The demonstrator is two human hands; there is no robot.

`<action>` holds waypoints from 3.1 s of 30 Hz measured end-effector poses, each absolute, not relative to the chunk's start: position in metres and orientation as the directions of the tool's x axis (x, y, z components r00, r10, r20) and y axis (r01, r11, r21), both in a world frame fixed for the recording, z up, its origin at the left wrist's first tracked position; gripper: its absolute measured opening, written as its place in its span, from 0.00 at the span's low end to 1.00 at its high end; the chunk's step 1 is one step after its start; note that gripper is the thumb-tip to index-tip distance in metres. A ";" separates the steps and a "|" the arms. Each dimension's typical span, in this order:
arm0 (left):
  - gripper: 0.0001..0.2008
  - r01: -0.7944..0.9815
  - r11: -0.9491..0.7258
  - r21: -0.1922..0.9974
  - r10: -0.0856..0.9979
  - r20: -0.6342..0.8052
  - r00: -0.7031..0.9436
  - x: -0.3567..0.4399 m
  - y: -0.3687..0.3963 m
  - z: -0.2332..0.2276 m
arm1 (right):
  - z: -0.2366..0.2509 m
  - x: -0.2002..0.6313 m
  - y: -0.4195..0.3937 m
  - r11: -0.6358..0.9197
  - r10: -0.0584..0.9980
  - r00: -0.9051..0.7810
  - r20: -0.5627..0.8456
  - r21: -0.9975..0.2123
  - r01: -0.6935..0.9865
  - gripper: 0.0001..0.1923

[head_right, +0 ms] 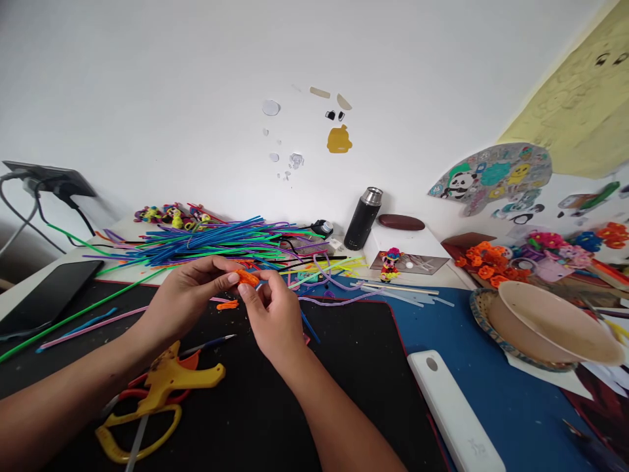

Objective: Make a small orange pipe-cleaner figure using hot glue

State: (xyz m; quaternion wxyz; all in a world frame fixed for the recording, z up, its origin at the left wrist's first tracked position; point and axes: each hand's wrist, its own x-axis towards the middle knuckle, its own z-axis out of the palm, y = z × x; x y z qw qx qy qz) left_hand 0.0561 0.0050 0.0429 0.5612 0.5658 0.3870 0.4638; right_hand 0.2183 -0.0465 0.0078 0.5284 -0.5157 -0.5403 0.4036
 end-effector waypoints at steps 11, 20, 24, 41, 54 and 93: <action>0.20 -0.069 -0.071 0.995 0.951 0.088 0.295 0.053 0.008 0.037 | 0.009 0.222 -0.047 0.262 0.948 0.058 0.311 -0.875 0.407 0.18; 0.22 -0.125 0.030 0.992 0.922 0.020 0.386 0.051 0.014 0.035 | 0.004 0.221 -0.043 0.237 0.960 0.083 0.269 -0.931 0.276 0.21; 0.26 -0.183 0.083 0.980 0.898 0.006 0.440 0.049 0.017 0.038 | 0.005 0.221 -0.043 0.180 0.979 0.067 0.194 -0.968 0.177 0.22; 0.27 -0.244 0.129 0.961 0.849 0.019 0.527 0.048 0.017 0.042 | 0.009 0.219 -0.046 0.149 0.988 0.032 0.151 -0.987 0.062 0.25; 0.22 -0.242 0.203 0.949 0.866 -0.059 0.497 0.050 0.018 0.044 | 0.004 0.216 -0.047 0.187 0.980 0.036 0.196 -0.968 0.165 0.23; 0.23 -0.042 -0.107 0.993 0.926 0.115 0.360 0.045 0.021 0.046 | 0.007 0.211 -0.049 0.078 0.996 -0.044 0.080 -0.996 -0.044 0.26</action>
